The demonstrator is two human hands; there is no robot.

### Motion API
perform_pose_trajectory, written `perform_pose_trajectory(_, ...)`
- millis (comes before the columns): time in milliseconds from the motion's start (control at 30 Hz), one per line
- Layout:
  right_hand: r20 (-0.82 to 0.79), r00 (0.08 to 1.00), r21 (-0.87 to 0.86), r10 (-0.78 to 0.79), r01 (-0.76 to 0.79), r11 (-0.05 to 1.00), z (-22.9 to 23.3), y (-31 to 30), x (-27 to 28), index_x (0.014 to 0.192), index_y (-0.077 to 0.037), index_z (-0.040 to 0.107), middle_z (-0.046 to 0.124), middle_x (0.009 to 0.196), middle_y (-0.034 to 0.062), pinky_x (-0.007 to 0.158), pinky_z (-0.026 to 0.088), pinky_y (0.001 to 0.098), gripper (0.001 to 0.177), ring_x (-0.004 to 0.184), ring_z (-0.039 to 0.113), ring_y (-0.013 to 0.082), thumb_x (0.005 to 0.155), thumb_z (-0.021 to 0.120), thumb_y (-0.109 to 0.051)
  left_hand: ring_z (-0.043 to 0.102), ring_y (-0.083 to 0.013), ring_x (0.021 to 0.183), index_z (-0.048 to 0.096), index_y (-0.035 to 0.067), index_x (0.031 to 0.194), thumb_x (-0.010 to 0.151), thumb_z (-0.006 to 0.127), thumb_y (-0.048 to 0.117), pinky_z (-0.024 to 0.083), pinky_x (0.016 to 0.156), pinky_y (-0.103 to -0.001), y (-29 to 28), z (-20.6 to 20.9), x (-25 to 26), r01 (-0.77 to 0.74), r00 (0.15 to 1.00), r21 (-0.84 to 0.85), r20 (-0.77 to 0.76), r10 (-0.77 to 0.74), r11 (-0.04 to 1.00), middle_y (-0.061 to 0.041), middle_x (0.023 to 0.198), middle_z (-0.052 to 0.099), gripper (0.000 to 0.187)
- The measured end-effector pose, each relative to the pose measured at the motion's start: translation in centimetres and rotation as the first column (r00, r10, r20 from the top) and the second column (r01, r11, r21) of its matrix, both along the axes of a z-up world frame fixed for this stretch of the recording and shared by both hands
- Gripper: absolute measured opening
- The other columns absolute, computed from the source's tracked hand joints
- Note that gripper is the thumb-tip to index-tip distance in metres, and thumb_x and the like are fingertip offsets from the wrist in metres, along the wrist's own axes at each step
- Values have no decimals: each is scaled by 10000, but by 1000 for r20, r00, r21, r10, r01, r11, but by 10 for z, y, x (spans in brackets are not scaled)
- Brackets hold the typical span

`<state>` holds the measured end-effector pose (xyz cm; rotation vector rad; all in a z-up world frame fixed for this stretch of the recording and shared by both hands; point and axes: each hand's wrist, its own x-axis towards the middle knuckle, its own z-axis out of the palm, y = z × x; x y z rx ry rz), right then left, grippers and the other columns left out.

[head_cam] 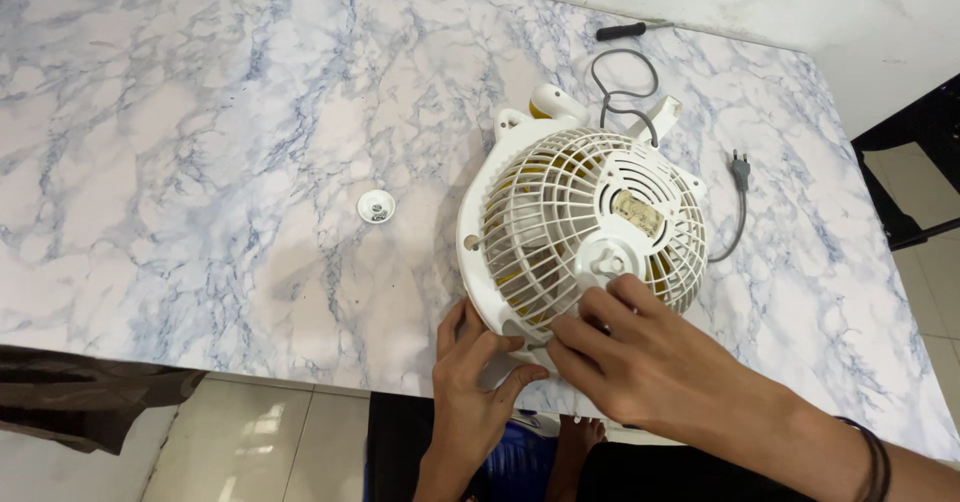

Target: The person assembles a small electric fan on a marble-patterned table. They use a screwdriver to tighten screws on the fan's base and cage, securing the components together.

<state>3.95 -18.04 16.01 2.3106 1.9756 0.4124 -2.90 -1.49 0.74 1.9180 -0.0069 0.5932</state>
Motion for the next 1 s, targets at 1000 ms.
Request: perform_pose_trajectory(1000,167,986,-35,-31,37,999,-20,38,-18,618,-105,706,659,810,58,809,484,382,105,949,620,267,656,706,-202,548,-382,1329,682,19,964,620,838,74,514,967,-453,8,-32,-1,-22,999,-39,-30,21,999,-234,1368,617,382)
